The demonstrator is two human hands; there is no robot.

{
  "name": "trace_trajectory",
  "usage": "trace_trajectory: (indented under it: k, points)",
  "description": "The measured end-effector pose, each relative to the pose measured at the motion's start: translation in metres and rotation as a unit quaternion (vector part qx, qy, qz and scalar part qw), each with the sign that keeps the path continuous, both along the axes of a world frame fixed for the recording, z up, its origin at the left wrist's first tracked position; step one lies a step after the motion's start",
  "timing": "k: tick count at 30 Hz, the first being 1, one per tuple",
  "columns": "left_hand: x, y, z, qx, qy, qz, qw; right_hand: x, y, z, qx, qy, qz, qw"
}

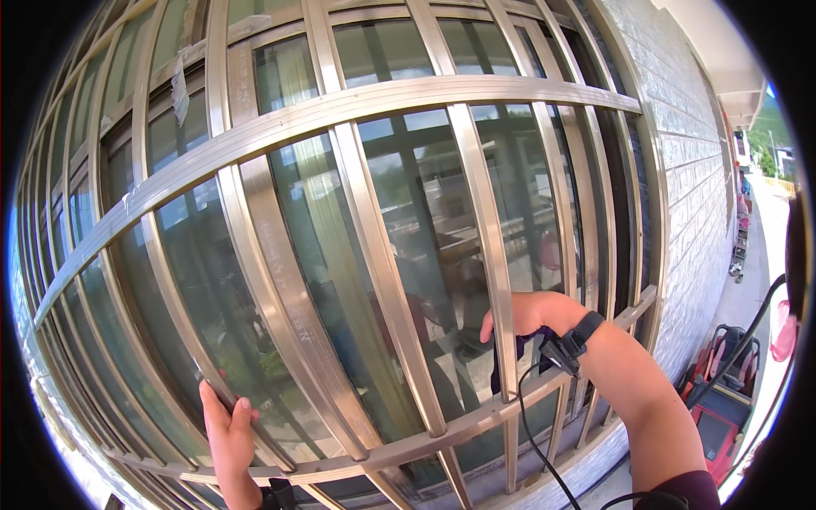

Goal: The person wipes the glass panes and the metal frame of a window using a purple cloth.

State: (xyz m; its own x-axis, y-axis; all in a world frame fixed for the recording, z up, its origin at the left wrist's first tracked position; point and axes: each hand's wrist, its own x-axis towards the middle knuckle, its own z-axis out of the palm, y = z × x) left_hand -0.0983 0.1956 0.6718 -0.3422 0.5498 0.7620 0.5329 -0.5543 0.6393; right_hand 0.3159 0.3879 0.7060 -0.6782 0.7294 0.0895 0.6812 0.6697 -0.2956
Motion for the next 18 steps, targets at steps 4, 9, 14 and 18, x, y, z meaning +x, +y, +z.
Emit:
trace_trajectory:
  k: [4,9,14,18]
  points:
    - [0.004,0.006,0.0,0.016,0.004,-0.012,1.0,0.018,-0.004,-0.009,0.087,0.174,-0.123,0.973]
    - [-0.003,0.005,-0.004,0.026,0.022,-0.001,0.999,0.013,-0.067,0.038,0.17,0.46,-0.187,0.851]
    - [0.002,0.005,-0.001,0.033,0.003,-0.02,0.999,0.029,-0.131,0.072,0.003,0.728,0.048,0.684]
    - [0.0,0.002,-0.002,0.033,0.003,-0.01,0.999,0.004,-0.153,0.082,0.04,0.764,0.119,0.633]
